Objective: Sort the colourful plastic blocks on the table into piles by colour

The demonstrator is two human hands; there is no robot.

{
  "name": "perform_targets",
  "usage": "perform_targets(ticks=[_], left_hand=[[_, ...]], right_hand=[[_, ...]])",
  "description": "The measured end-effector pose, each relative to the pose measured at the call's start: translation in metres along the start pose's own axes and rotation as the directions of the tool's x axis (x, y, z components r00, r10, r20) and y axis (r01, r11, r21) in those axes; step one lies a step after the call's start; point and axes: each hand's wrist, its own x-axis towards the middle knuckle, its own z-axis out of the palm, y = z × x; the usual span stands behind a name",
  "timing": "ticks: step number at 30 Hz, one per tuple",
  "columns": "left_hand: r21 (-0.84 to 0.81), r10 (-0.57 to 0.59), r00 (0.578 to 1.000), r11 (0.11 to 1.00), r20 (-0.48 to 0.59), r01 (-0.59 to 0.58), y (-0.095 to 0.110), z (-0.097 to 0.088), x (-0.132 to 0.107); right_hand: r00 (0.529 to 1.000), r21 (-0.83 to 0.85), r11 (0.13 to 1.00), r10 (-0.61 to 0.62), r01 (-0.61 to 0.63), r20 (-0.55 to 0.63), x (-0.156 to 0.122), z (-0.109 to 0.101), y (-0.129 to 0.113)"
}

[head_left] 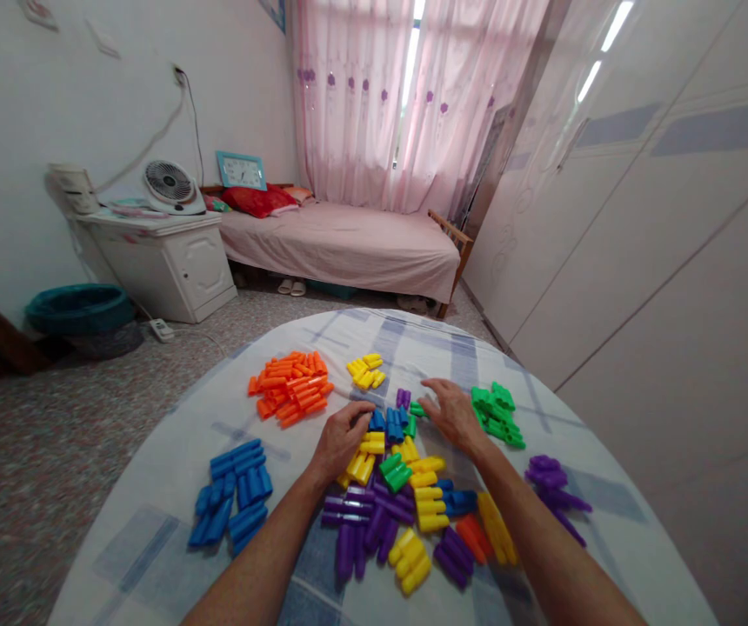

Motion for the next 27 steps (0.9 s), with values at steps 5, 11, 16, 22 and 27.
perform_targets(ticks=[5, 11, 16, 22, 27], left_hand=[[-0.014, 0.004, 1.000, 1.000, 0.003, -0.004, 0.000, 0.000, 0.000], [-0.014, 0.003, 1.000, 1.000, -0.010, -0.003, 0.002, 0.001, 0.000], [-0.018, -0.001, 1.000, 1.000, -0.010, 0.001, 0.000, 0.001, 0.000], [-0.022, -0.005, 1.000, 1.000, -0.006, 0.004, -0.002, 0.002, 0.000], [-0.035, -0.017, 1.000, 0.999, -0.014, 0.017, 0.002, 0.001, 0.000]], right_hand=[[0.998, -0.024, 0.999, 0.032, -0.030, 0.050, 0.002, 0.014, -0.026], [0.996, -0.056, 0.995, 0.082, -0.080, 0.041, -0.004, 0.019, -0.021], [0.998, -0.104, 0.992, 0.064, -0.064, -0.002, -0.008, 0.012, -0.010], [0.987, -0.232, 0.963, 0.115, -0.138, -0.109, 0.000, -0.008, 0.026], [0.992, -0.275, 0.955, 0.090, -0.110, -0.083, -0.001, -0.009, 0.040]])
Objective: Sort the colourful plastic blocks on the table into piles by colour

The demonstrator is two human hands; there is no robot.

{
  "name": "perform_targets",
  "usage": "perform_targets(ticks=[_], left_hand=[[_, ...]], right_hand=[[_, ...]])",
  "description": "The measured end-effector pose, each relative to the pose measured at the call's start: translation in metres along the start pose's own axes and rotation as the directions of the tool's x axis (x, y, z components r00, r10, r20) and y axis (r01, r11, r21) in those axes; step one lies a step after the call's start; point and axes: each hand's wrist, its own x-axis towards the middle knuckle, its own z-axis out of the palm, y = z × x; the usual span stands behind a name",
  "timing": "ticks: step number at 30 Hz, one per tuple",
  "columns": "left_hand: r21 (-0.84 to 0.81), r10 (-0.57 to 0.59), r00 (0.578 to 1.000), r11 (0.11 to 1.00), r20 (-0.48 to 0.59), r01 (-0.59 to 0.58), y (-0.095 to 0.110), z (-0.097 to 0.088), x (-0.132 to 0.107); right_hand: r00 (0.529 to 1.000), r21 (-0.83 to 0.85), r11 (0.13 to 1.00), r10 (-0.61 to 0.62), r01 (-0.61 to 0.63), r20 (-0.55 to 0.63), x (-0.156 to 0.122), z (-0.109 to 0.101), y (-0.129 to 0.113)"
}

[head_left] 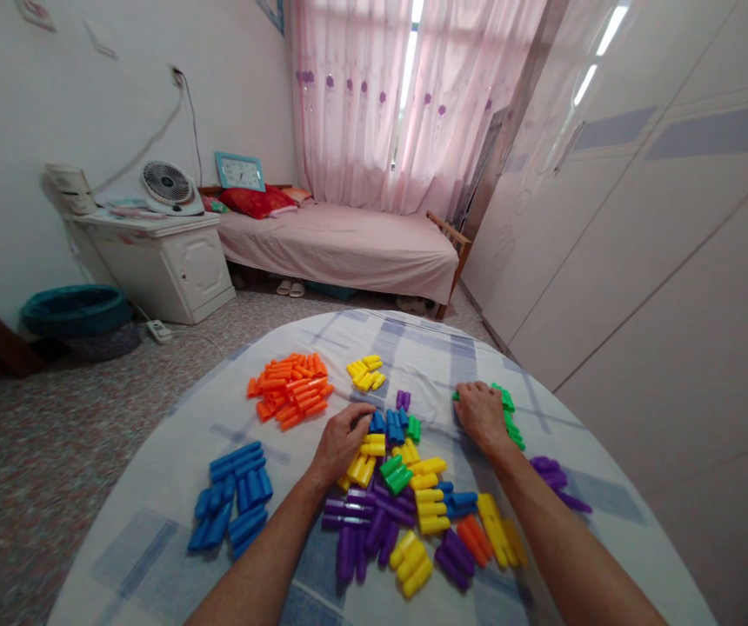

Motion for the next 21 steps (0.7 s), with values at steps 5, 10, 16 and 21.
perform_targets(ticks=[5, 10, 16, 21], left_hand=[[0.015, -0.011, 1.000, 1.000, 0.009, 0.010, 0.000, 0.000, 0.000], [0.002, 0.000, 1.000, 1.000, 0.007, 0.000, -0.001, -0.001, 0.001], [0.002, 0.008, 1.000, 1.000, 0.016, -0.008, -0.002, -0.001, 0.001], [0.007, 0.003, 1.000, 1.000, 0.019, -0.003, -0.004, -0.001, 0.001]], right_hand=[[0.988, 0.083, 0.985, -0.153, 0.152, 0.008, -0.001, -0.001, -0.025], [0.904, 0.306, 0.871, -0.422, 0.384, 0.065, 0.006, 0.001, -0.058], [0.914, 0.340, 0.882, -0.386, 0.326, 0.123, 0.008, 0.003, -0.063], [0.977, 0.256, 0.952, -0.194, 0.165, 0.090, -0.011, -0.015, -0.048]])
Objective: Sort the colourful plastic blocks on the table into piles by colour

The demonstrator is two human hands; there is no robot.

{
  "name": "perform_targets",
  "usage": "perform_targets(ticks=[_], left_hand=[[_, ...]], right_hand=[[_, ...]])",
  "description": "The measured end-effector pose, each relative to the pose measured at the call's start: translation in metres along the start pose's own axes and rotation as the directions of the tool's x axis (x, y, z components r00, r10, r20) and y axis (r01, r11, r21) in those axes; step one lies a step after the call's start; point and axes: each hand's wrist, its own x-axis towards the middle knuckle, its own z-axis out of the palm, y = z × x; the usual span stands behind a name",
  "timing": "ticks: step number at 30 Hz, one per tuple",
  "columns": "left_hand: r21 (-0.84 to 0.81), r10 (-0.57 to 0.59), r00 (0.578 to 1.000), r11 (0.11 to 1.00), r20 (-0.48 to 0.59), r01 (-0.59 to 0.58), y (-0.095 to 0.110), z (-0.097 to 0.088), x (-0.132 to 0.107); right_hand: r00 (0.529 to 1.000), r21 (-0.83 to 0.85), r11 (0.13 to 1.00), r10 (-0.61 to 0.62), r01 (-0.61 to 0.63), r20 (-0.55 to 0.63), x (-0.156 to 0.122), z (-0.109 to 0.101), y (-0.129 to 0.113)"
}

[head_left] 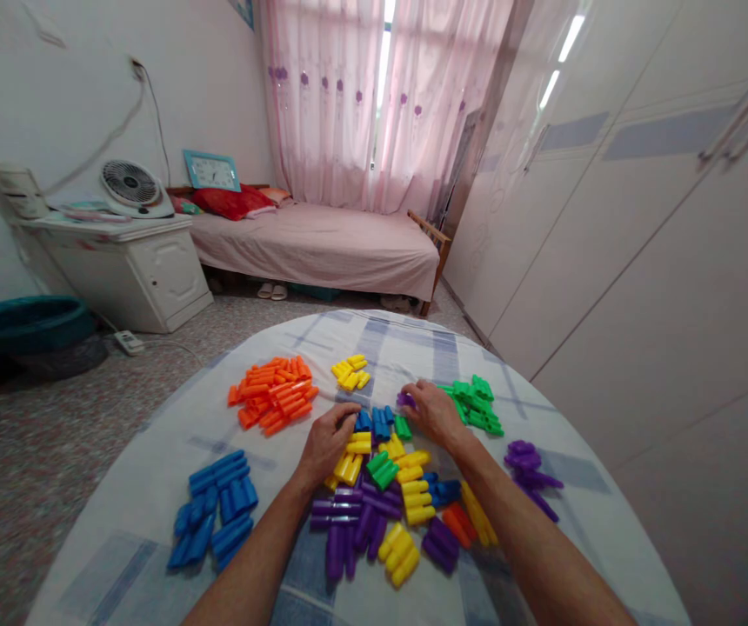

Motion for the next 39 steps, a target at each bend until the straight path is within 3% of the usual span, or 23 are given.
perform_targets(ticks=[3, 7, 12, 16, 18, 23, 28, 33, 34, 36, 39], left_hand=[[-0.003, -0.012, 1.000, 1.000, -0.013, 0.012, -0.001, 0.000, 0.000], [-0.013, -0.026, 1.000, 1.000, 0.001, 0.026, 0.000, 0.000, 0.001], [-0.035, -0.039, 0.999, 0.999, 0.011, 0.039, -0.001, -0.001, 0.001], [-0.036, -0.037, 0.999, 0.999, 0.019, 0.037, 0.001, -0.002, 0.000], [-0.019, -0.030, 0.999, 0.999, 0.012, 0.030, 0.003, -0.003, 0.000], [0.000, -0.018, 1.000, 1.000, -0.006, 0.018, 0.004, -0.003, 0.000], [-0.002, -0.005, 1.000, 1.000, -0.001, 0.005, -0.002, -0.003, 0.002], [0.026, 0.008, 1.000, 1.000, 0.001, -0.008, -0.002, -0.003, 0.002], [0.030, 0.009, 1.000, 0.999, 0.001, -0.009, -0.002, -0.003, 0.002], [0.036, 0.009, 1.000, 0.999, 0.002, -0.009, -0.001, -0.003, 0.002], [0.032, 0.008, 1.000, 0.999, 0.007, -0.008, -0.002, -0.003, 0.002]], right_hand=[[0.976, 0.025, 0.992, 0.126, -0.124, -0.175, -0.033, -0.013, 0.017], [0.875, 0.025, 0.944, 0.316, -0.330, -0.367, -0.092, -0.024, 0.054], [0.770, 0.013, 0.850, 0.483, -0.527, -0.417, -0.151, -0.025, 0.083], [0.647, 0.084, 0.733, 0.644, -0.675, -0.408, -0.170, -0.013, 0.097], [0.631, 0.137, 0.709, 0.685, -0.692, -0.363, -0.173, -0.003, 0.104], [0.673, 0.284, 0.733, 0.680, -0.618, -0.292, -0.173, 0.017, 0.111], [0.743, 0.409, 0.773, 0.611, -0.485, -0.275, -0.164, 0.024, 0.095], [0.690, 0.318, 0.848, 0.530, -0.424, -0.493, -0.155, 0.010, 0.070], [0.707, 0.291, 0.880, 0.475, -0.375, -0.525, -0.156, 0.005, 0.062], [0.787, 0.240, 0.945, 0.317, -0.220, -0.528, -0.160, -0.007, 0.040], [0.928, 0.194, 0.981, 0.059, 0.014, -0.367, -0.170, -0.016, -0.002]])
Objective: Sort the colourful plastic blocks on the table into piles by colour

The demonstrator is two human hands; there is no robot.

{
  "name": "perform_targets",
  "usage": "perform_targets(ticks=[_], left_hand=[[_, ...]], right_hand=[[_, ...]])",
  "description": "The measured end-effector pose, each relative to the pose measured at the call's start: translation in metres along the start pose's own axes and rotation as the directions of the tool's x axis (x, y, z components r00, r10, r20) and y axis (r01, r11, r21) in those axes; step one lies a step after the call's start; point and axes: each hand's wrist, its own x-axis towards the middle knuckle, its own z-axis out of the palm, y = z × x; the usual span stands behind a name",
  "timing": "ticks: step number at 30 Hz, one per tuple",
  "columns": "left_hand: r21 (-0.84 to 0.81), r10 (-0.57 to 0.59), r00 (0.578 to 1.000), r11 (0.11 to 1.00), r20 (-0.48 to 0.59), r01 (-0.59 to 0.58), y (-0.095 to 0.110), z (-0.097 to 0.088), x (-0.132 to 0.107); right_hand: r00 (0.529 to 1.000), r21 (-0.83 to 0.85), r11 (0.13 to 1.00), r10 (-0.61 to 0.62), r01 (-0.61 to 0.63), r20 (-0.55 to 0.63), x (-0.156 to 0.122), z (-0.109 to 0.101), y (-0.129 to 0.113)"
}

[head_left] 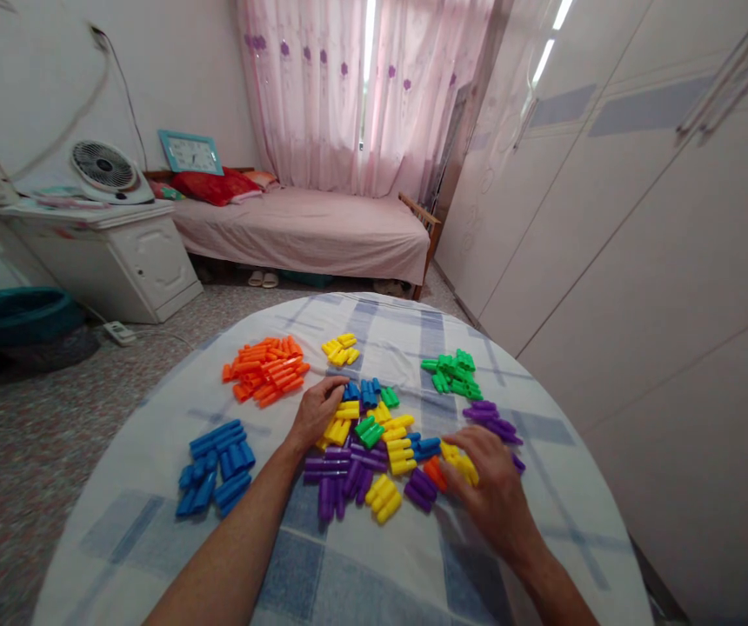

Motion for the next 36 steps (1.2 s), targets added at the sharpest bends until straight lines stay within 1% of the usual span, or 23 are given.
perform_targets(ticks=[1, 2, 3, 6, 8, 11, 13, 14, 16, 17, 19, 22, 24, 25, 26, 29, 31, 36], left_hand=[[-0.001, -0.001, 1.000, 1.000, 0.000, 0.001, 0.000, 0.000, 0.000], [-0.001, -0.005, 1.000, 1.000, -0.001, 0.005, -0.001, 0.000, 0.000], [0.000, -0.008, 1.000, 1.000, -0.003, 0.008, -0.001, 0.000, 0.000], [-0.003, -0.014, 1.000, 1.000, -0.003, 0.014, 0.000, 0.000, 0.000], [-0.010, -0.018, 1.000, 1.000, 0.000, 0.018, 0.002, -0.001, 0.000], [-0.017, -0.037, 0.999, 0.999, 0.007, 0.037, 0.006, -0.001, -0.001], [-0.020, -0.051, 0.999, 0.998, 0.009, 0.051, 0.008, -0.001, -0.001], [-0.020, -0.057, 0.998, 0.998, 0.011, 0.057, 0.009, -0.001, -0.001], [-0.025, -0.065, 0.998, 0.998, 0.017, 0.065, 0.010, -0.001, -0.001], [-0.027, -0.067, 0.998, 0.997, 0.019, 0.067, 0.010, -0.001, -0.001], [-0.026, -0.060, 0.998, 0.998, 0.020, 0.060, 0.008, -0.001, -0.001], [-0.020, -0.033, 0.999, 0.999, 0.006, 0.034, 0.005, -0.001, 0.000], [-0.016, -0.022, 1.000, 1.000, 0.001, 0.022, 0.002, -0.001, 0.000], [-0.014, -0.021, 1.000, 1.000, 0.003, 0.021, 0.001, -0.001, 0.000], [-0.013, -0.021, 1.000, 1.000, 0.006, 0.021, 0.001, -0.001, 0.000], [-0.011, -0.024, 1.000, 1.000, 0.014, 0.024, 0.001, -0.001, 0.001], [-0.011, -0.027, 1.000, 1.000, 0.016, 0.027, 0.002, -0.001, 0.001], [-0.016, -0.027, 1.000, 0.999, 0.012, 0.028, 0.001, 0.000, 0.000]], right_hand=[[0.996, 0.011, 0.999, -0.036, 0.035, 0.082, -0.004, 0.001, -0.013], [0.990, 0.016, 0.999, -0.047, 0.045, 0.136, -0.008, 0.004, -0.025], [0.986, 0.013, 0.999, -0.047, 0.046, 0.163, -0.012, 0.007, -0.034], [0.988, -0.031, 0.999, -0.008, 0.013, 0.152, -0.021, 0.019, -0.048], [0.991, -0.046, 0.999, 0.008, -0.002, 0.134, -0.024, 0.024, -0.049], [0.991, -0.004, 1.000, -0.011, 0.011, 0.134, -0.024, 0.024, -0.046], [0.994, 0.026, 1.000, -0.005, 0.002, 0.107, -0.021, 0.019, -0.038], [0.997, 0.031, 0.999, 0.020, -0.022, 0.068, -0.018, 0.015, -0.031], [0.991, 0.021, 0.993, 0.119, -0.118, -0.058, -0.011, 0.006, -0.009], [0.973, 0.012, 0.983, 0.183, -0.184, -0.139, -0.007, 0.001, 0.005], [0.911, -0.011, 0.943, 0.319, -0.333, -0.260, -0.001, -0.008, 0.036], [0.803, -0.012, 0.843, 0.508, -0.538, -0.314, -0.001, -0.013, 0.080], [0.741, 0.000, 0.783, 0.589, -0.622, -0.324, -0.006, -0.009, 0.099], [0.722, 0.012, 0.763, 0.616, -0.646, -0.315, -0.009, -0.006, 0.105], [0.715, 0.024, 0.753, 0.634, -0.658, -0.296, -0.012, -0.003, 0.108], [0.731, 0.045, 0.757, 0.644, -0.652, -0.225, -0.017, 0.007, 0.108], [0.747, 0.060, 0.769, 0.633, -0.636, -0.202, -0.017, 0.011, 0.104], [0.752, 0.126, 0.783, 0.621, -0.609, -0.221, -0.014, 0.015, 0.098]])
